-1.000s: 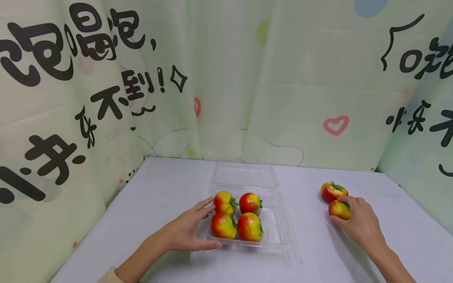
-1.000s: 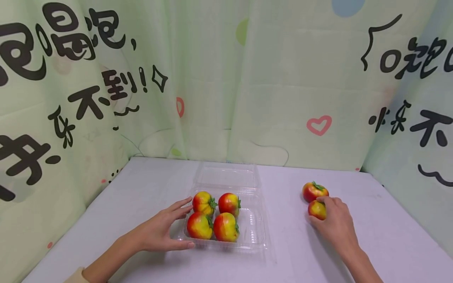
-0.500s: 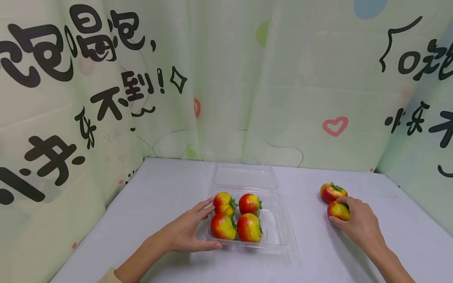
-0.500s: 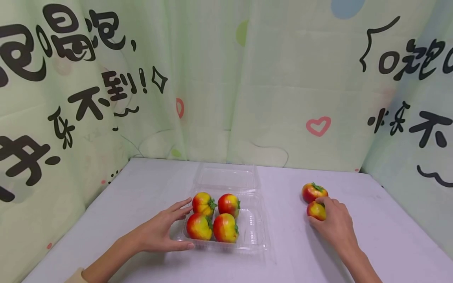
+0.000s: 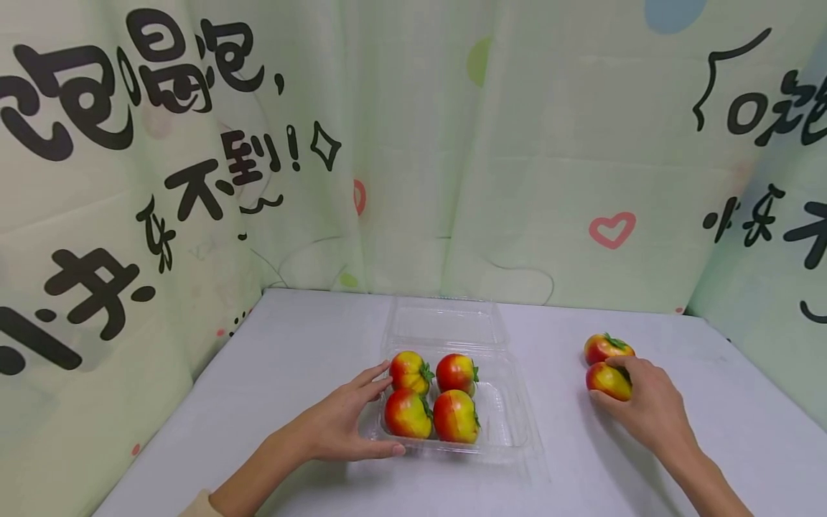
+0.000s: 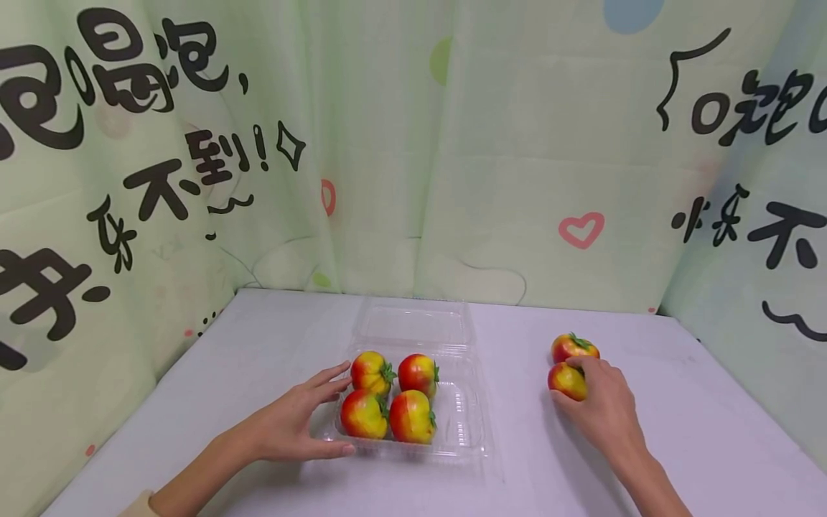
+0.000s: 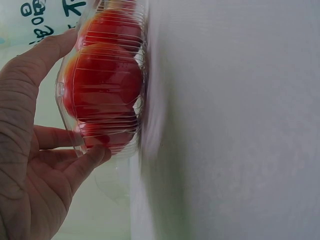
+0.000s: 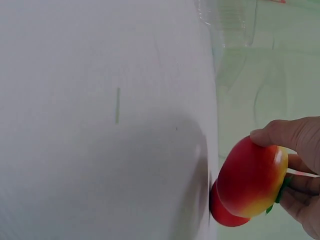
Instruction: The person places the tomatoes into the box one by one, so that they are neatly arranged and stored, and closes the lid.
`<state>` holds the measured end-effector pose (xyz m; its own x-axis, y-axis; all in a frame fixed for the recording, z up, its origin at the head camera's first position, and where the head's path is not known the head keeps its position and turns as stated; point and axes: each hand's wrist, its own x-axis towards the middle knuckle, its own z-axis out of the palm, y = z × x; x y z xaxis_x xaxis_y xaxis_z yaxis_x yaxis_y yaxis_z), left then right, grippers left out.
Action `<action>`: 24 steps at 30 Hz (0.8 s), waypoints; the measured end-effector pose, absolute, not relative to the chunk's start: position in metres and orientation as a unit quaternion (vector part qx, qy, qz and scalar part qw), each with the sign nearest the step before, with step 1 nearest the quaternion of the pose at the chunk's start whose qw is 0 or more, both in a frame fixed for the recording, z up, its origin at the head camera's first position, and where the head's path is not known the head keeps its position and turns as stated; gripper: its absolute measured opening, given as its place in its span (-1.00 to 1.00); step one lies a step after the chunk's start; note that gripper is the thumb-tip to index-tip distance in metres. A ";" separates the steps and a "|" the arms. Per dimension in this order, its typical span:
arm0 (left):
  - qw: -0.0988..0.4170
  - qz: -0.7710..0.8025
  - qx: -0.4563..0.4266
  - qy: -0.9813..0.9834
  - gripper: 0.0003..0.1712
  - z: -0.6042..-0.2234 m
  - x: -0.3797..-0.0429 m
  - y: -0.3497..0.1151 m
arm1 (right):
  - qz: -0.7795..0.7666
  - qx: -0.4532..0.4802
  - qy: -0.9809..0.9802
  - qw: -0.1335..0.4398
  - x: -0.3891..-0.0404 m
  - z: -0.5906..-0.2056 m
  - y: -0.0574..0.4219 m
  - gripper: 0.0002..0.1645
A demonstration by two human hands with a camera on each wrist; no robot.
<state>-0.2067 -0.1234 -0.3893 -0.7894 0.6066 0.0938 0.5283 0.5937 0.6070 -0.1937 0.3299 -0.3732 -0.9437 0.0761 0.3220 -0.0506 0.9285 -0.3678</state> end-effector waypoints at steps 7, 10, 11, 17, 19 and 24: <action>0.059 0.319 0.321 0.890 0.11 -0.389 -0.207 -0.124 | 0.195 0.022 -0.958 0.211 -0.189 -0.371 0.317 -0.32; 0.059 0.320 0.322 0.889 0.11 -0.389 -0.206 -0.124 | 0.202 0.031 -0.953 0.222 -0.188 -0.368 0.311 -0.32; 0.059 0.320 0.322 0.889 0.11 -0.389 -0.206 -0.124 | 0.204 0.031 -0.953 0.222 -0.187 -0.367 0.310 -0.32; 0.060 0.319 0.322 0.889 0.11 -0.389 -0.206 -0.124 | 0.209 0.039 -0.950 0.227 -0.185 -0.361 0.299 -0.32; 0.061 0.320 0.321 0.889 0.11 -0.389 -0.206 -0.123 | 0.211 0.045 -0.948 0.234 -0.184 -0.359 0.295 -0.33; 0.062 0.318 0.318 0.891 0.11 -0.389 -0.206 -0.123 | 0.219 0.064 -0.940 0.255 -0.183 -0.354 0.285 -0.35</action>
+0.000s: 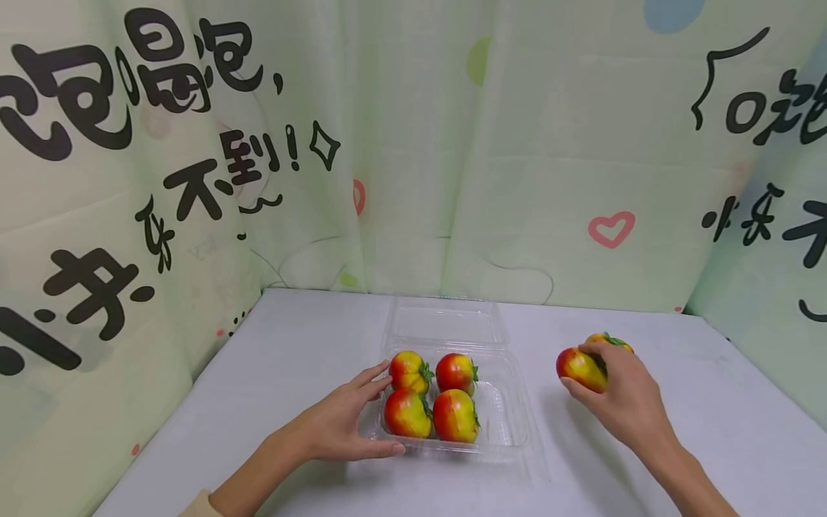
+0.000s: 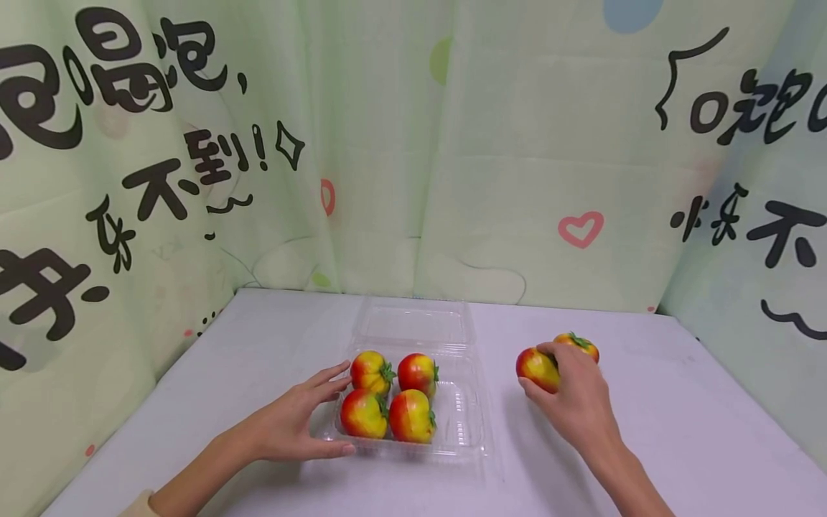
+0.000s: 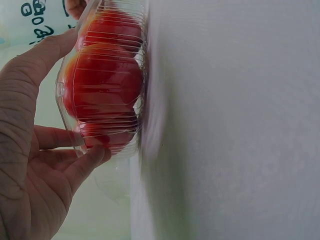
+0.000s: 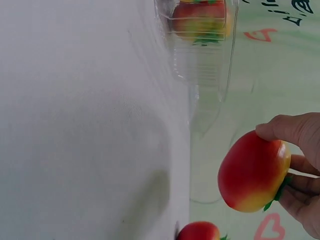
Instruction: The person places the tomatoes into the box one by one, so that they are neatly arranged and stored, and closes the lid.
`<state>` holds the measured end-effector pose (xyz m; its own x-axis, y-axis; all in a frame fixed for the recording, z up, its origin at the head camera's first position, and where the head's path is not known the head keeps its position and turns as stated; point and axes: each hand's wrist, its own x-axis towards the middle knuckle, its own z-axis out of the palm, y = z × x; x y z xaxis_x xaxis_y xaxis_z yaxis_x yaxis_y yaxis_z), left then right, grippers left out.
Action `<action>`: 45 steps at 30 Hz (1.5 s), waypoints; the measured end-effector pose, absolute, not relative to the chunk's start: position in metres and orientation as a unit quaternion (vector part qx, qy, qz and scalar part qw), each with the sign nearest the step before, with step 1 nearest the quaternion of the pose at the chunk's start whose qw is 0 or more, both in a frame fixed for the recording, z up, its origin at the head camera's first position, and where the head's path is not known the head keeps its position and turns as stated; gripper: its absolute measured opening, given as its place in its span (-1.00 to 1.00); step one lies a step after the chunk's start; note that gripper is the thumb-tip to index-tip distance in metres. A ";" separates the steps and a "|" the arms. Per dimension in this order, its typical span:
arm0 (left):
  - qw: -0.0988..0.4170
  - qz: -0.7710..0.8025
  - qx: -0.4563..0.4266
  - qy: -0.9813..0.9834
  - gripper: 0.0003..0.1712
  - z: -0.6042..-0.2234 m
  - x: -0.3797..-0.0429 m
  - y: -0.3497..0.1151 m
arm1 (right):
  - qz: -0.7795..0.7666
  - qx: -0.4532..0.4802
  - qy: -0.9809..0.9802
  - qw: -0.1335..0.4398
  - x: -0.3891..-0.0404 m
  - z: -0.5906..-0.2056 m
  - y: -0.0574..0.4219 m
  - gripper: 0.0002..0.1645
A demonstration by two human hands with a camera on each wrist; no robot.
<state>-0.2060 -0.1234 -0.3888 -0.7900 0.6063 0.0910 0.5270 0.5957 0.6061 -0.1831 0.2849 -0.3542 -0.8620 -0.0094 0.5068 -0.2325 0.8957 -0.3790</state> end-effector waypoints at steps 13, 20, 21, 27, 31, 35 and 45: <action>0.059 0.316 0.323 0.890 0.10 -0.388 -0.206 -0.124 | 0.222 0.096 -0.929 0.281 -0.182 -0.347 0.265 -0.33; 0.061 0.317 0.322 0.890 0.10 -0.388 -0.206 -0.124 | 0.231 0.106 -0.924 0.284 -0.184 -0.346 0.255 -0.34; 0.061 0.317 0.322 0.890 0.10 -0.388 -0.206 -0.124 | 0.232 0.104 -0.925 0.280 -0.184 -0.346 0.254 -0.34; 0.063 0.321 0.322 0.888 0.10 -0.390 -0.207 -0.124 | 0.237 0.084 -0.936 0.246 -0.185 -0.343 0.242 -0.29; 0.062 0.321 0.325 0.887 0.10 -0.390 -0.208 -0.124 | 0.243 0.081 -0.937 0.237 -0.186 -0.343 0.236 -0.28; 0.061 0.321 0.326 0.887 0.10 -0.390 -0.207 -0.124 | 0.250 0.085 -0.936 0.234 -0.186 -0.342 0.230 -0.29; 0.065 0.320 0.321 0.889 0.10 -0.389 -0.206 -0.124 | 0.272 0.092 -0.933 0.219 -0.191 -0.342 0.217 -0.30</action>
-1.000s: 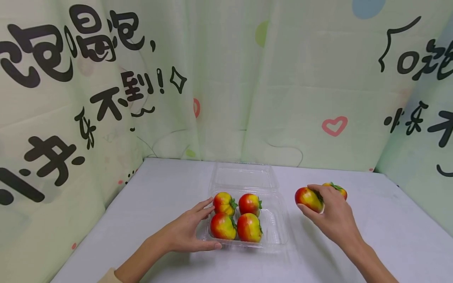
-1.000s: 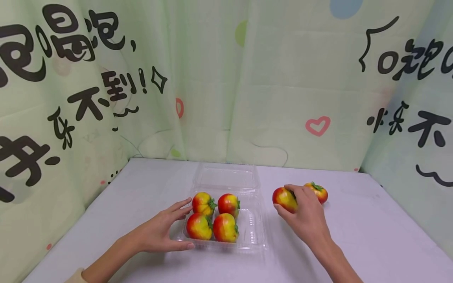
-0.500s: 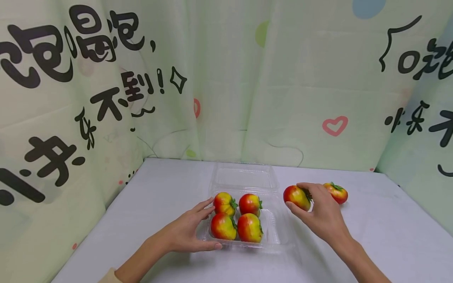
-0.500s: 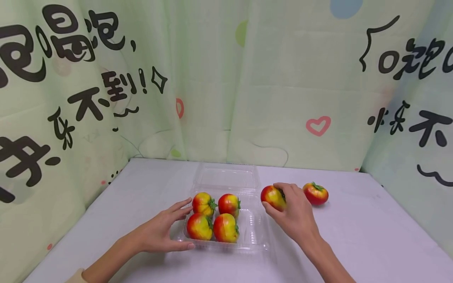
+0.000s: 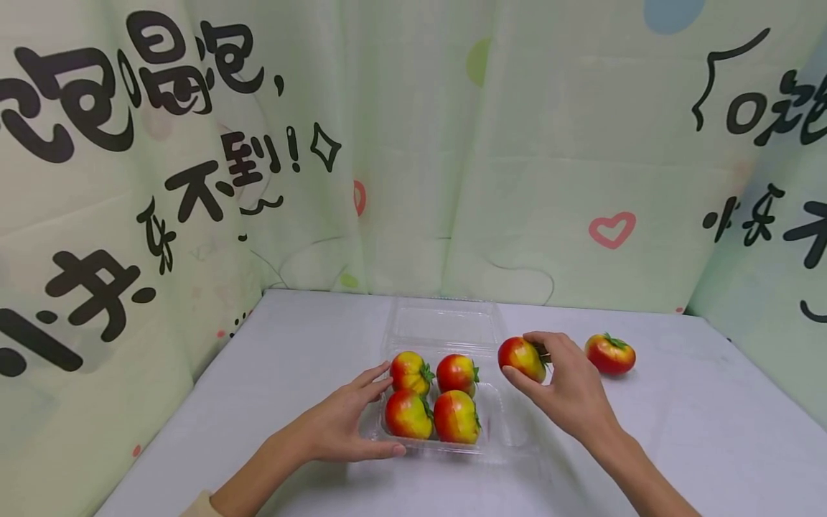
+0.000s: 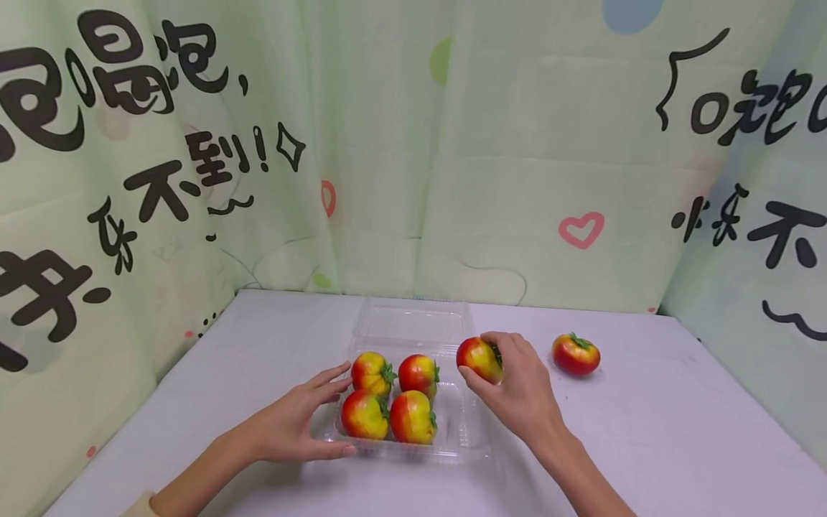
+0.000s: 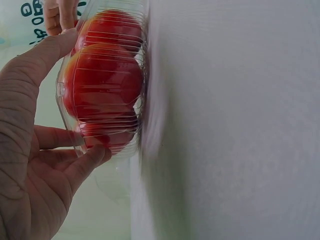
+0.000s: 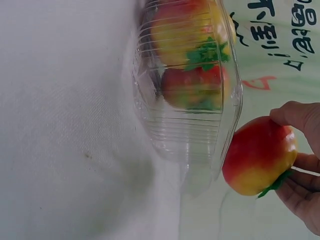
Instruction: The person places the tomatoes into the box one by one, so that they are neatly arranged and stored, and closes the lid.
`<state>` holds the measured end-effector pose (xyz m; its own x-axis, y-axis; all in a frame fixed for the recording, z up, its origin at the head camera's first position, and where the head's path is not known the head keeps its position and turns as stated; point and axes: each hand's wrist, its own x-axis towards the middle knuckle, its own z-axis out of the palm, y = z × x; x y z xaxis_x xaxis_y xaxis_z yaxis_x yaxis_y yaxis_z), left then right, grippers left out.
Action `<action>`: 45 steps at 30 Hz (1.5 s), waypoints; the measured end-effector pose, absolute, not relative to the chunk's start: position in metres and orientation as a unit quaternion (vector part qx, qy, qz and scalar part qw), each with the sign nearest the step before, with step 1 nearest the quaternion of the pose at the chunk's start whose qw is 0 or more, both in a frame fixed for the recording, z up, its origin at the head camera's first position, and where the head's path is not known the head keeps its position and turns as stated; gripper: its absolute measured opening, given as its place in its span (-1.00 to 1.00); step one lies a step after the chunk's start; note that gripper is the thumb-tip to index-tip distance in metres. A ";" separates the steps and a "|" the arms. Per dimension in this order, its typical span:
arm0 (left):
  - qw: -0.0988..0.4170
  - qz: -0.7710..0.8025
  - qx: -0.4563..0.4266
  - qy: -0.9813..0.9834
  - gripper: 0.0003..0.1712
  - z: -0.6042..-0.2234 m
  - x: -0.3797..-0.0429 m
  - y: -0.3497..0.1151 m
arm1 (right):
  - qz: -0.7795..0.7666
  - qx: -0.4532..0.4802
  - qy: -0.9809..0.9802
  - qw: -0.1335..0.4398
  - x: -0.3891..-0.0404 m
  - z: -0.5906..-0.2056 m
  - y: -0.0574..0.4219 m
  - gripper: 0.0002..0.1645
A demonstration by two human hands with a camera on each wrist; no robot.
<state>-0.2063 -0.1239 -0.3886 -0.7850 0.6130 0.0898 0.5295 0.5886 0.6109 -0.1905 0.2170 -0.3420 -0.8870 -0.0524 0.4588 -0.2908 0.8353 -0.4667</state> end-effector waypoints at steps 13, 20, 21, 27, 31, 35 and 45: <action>0.064 0.319 0.321 0.890 0.10 -0.389 -0.206 -0.125 | 0.284 0.111 -0.929 0.211 -0.196 -0.349 0.206 -0.34; 0.068 0.321 0.317 0.890 0.09 -0.389 -0.206 -0.124 | 0.294 0.124 -0.926 0.202 -0.200 -0.352 0.199 -0.35; 0.069 0.321 0.316 0.890 0.09 -0.389 -0.206 -0.124 | 0.295 0.125 -0.926 0.200 -0.201 -0.353 0.198 -0.36; 0.069 0.322 0.318 0.889 0.09 -0.388 -0.206 -0.124 | 0.292 0.126 -0.929 0.188 -0.205 -0.359 0.195 -0.37; 0.070 0.322 0.319 0.889 0.09 -0.388 -0.206 -0.124 | 0.286 0.125 -0.933 0.182 -0.207 -0.364 0.194 -0.38; 0.067 0.322 0.324 0.887 0.09 -0.388 -0.206 -0.124 | 0.279 0.119 -0.938 0.167 -0.207 -0.368 0.192 -0.38; 0.066 0.323 0.325 0.886 0.10 -0.388 -0.206 -0.124 | 0.266 0.121 -0.943 0.160 -0.210 -0.375 0.192 -0.39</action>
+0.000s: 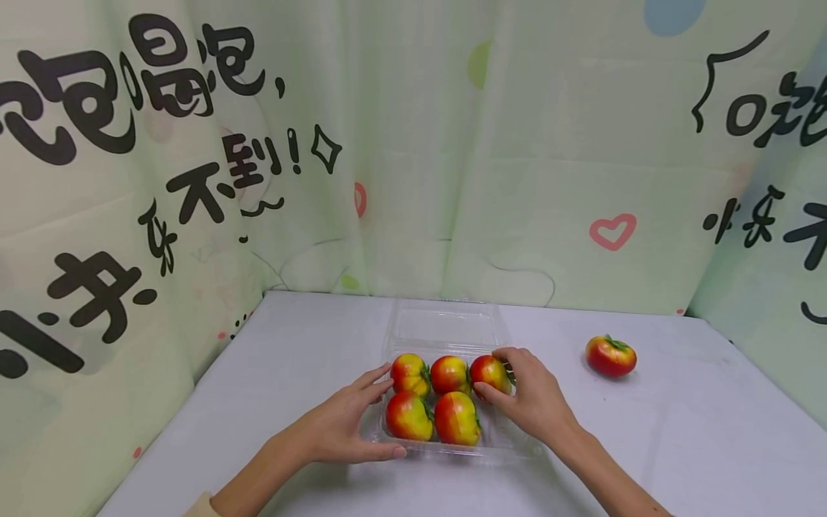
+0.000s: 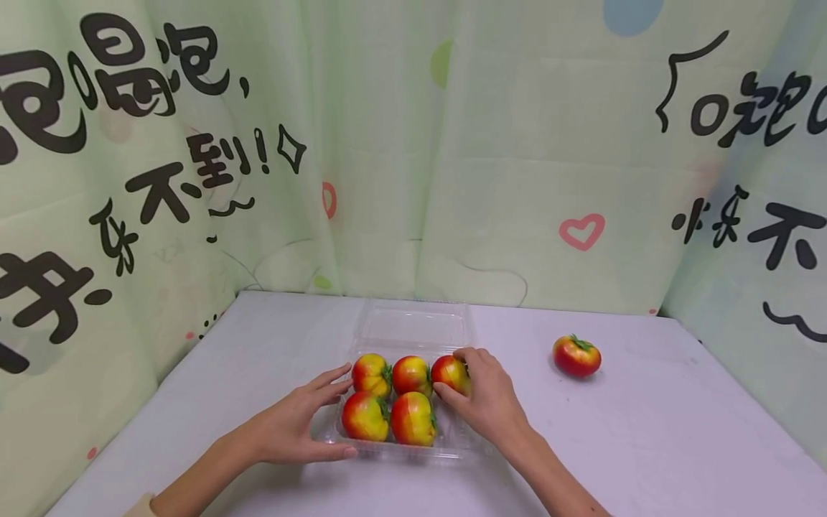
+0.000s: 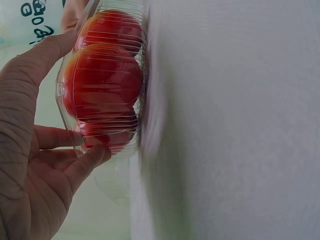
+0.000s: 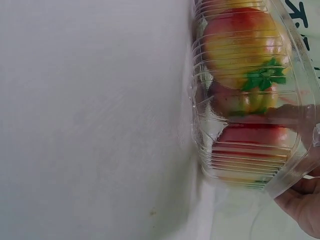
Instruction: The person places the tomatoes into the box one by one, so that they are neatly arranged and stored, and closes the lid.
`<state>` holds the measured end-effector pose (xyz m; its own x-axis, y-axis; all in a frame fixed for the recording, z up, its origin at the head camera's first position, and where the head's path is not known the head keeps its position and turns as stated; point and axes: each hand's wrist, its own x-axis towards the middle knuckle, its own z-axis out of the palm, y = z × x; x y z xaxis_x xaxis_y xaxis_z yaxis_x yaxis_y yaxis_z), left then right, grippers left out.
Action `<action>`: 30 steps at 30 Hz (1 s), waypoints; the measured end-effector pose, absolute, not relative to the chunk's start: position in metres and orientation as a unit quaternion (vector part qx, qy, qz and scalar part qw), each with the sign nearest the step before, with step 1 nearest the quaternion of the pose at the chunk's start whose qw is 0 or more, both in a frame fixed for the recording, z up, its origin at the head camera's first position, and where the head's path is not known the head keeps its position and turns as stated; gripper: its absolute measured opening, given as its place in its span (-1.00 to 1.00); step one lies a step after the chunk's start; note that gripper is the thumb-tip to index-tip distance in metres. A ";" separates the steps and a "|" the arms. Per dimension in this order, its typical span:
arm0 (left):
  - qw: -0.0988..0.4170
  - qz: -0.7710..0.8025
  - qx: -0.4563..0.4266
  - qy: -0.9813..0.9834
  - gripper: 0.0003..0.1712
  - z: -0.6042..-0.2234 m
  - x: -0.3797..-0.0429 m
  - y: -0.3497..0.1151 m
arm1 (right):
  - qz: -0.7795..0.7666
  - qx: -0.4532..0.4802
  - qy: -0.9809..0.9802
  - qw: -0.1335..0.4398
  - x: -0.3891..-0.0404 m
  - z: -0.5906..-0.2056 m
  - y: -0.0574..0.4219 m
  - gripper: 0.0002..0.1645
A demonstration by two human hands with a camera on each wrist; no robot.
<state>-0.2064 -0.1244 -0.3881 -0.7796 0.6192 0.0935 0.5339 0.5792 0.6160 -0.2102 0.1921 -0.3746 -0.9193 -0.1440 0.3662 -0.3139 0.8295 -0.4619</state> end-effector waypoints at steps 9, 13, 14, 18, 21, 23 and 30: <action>0.063 0.320 0.325 0.888 0.10 -0.390 -0.206 -0.124 | 0.265 0.110 -0.947 0.143 -0.208 -0.374 0.194 -0.37; 0.066 0.321 0.322 0.888 0.10 -0.390 -0.206 -0.124 | 0.265 0.108 -0.947 0.149 -0.206 -0.372 0.196 -0.34; 0.066 0.321 0.321 0.889 0.10 -0.389 -0.205 -0.124 | 0.264 0.108 -0.947 0.151 -0.206 -0.372 0.197 -0.34; 0.062 0.320 0.323 0.888 0.10 -0.389 -0.205 -0.124 | 0.261 0.109 -0.946 0.159 -0.205 -0.370 0.201 -0.35; 0.060 0.320 0.326 0.888 0.10 -0.388 -0.205 -0.125 | 0.264 0.103 -0.946 0.158 -0.204 -0.369 0.205 -0.35; 0.059 0.320 0.326 0.888 0.10 -0.388 -0.205 -0.125 | 0.265 0.099 -0.946 0.156 -0.203 -0.369 0.207 -0.34; 0.064 0.322 0.323 0.888 0.10 -0.388 -0.205 -0.124 | 0.262 0.096 -0.945 0.171 -0.201 -0.369 0.217 -0.33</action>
